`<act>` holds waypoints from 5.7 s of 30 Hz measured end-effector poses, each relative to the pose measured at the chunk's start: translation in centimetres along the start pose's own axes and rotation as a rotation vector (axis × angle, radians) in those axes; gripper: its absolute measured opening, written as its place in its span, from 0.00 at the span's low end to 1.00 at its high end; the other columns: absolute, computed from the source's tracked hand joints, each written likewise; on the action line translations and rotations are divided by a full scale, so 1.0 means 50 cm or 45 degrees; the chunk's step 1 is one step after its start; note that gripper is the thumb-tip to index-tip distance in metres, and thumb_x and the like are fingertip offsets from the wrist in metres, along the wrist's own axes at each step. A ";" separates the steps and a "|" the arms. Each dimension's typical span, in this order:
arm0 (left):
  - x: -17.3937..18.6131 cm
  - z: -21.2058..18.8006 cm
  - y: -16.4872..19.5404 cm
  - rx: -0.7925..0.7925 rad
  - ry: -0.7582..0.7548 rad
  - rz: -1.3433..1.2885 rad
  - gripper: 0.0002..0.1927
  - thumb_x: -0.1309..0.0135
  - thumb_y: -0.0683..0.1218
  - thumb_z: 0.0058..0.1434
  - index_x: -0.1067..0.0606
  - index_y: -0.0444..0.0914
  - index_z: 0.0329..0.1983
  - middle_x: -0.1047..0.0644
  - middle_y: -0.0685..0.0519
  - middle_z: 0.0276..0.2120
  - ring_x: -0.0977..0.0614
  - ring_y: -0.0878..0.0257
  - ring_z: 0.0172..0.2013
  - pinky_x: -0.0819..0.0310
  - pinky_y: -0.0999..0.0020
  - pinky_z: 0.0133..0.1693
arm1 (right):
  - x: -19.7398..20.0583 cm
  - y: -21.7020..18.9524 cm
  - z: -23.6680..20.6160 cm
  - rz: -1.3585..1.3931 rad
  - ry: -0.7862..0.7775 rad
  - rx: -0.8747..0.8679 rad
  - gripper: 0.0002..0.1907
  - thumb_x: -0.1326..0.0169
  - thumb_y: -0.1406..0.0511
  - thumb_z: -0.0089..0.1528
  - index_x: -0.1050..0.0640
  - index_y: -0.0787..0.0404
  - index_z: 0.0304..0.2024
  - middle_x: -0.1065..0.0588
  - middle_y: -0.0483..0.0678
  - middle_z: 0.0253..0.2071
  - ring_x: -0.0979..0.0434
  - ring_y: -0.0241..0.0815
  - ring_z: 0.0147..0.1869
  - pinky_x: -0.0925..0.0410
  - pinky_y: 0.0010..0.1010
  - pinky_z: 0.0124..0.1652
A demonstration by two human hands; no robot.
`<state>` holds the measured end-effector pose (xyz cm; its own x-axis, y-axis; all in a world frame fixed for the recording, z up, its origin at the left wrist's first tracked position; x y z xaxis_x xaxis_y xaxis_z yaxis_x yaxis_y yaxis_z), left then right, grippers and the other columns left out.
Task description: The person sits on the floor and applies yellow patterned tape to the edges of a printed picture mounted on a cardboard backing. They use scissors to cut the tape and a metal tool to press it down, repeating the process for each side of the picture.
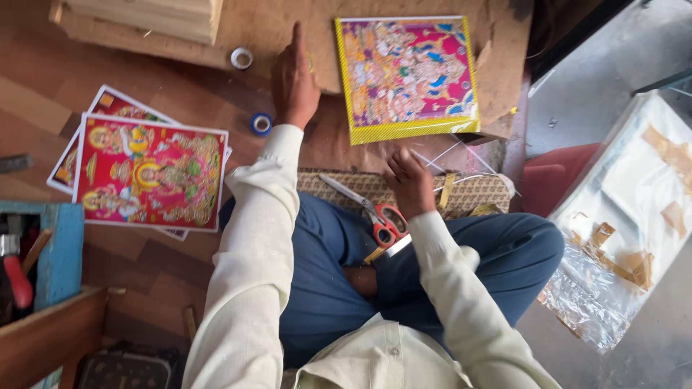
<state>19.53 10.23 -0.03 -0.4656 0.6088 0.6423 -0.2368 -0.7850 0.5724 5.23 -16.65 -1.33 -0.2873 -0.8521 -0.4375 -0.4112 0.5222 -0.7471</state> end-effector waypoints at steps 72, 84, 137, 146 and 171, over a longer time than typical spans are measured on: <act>0.093 -0.146 0.099 0.962 0.118 -1.404 0.12 0.34 0.44 0.56 0.25 0.38 0.21 0.22 0.56 0.22 0.25 0.69 0.22 0.35 0.73 0.18 | 0.152 -0.240 0.041 -0.318 0.188 0.318 0.10 0.34 0.66 0.60 0.20 0.68 0.33 0.28 0.46 0.26 0.31 0.36 0.27 0.36 0.27 0.26; 0.093 -0.139 0.106 0.811 0.176 -1.228 0.16 0.34 0.48 0.59 0.24 0.37 0.21 0.26 0.60 0.19 0.32 0.73 0.16 0.40 0.73 0.15 | -0.016 -0.268 -0.035 -1.577 -0.157 1.453 0.33 0.30 0.58 0.62 0.25 0.74 0.60 0.22 0.61 0.53 0.22 0.57 0.55 0.30 0.46 0.52; 0.051 -0.095 0.297 -0.267 -0.565 -0.215 0.07 0.42 0.41 0.60 0.18 0.39 0.41 0.17 0.44 0.32 0.16 0.46 0.37 0.24 0.51 0.41 | 0.004 -0.273 -0.010 -2.075 -0.420 1.412 0.10 0.37 0.62 0.64 0.17 0.59 0.45 0.19 0.55 0.37 0.18 0.54 0.37 0.27 0.42 0.38; 0.096 -0.091 0.237 -0.217 -0.395 -0.108 0.09 0.32 0.47 0.54 0.16 0.40 0.37 0.17 0.43 0.31 0.16 0.47 0.34 0.24 0.51 0.40 | 0.168 -0.274 0.034 -1.311 -0.108 1.076 0.09 0.34 0.71 0.61 0.17 0.67 0.44 0.17 0.48 0.37 0.20 0.30 0.39 0.28 0.23 0.40; 0.069 -0.168 0.203 0.921 0.377 -0.486 0.36 0.45 0.63 0.66 0.31 0.33 0.66 0.28 0.37 0.63 0.25 0.42 0.62 0.29 0.52 0.60 | 0.051 -0.184 0.024 -0.947 0.724 1.167 0.24 0.33 0.57 0.62 0.20 0.74 0.45 0.21 0.53 0.31 0.25 0.39 0.32 0.31 0.28 0.33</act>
<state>8.33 3.41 3.71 -0.6913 0.6818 0.2392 0.1314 -0.2069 0.9695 9.34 -23.68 3.82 -0.6634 -0.6728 0.3274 0.0406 -0.4693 -0.8821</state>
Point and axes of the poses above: each hand's wrist, its own z-axis towards the middle knuckle, its own x-axis out of the back of the hand, y = z × x, the point moved 4 cm from there along z, towards the middle knuckle
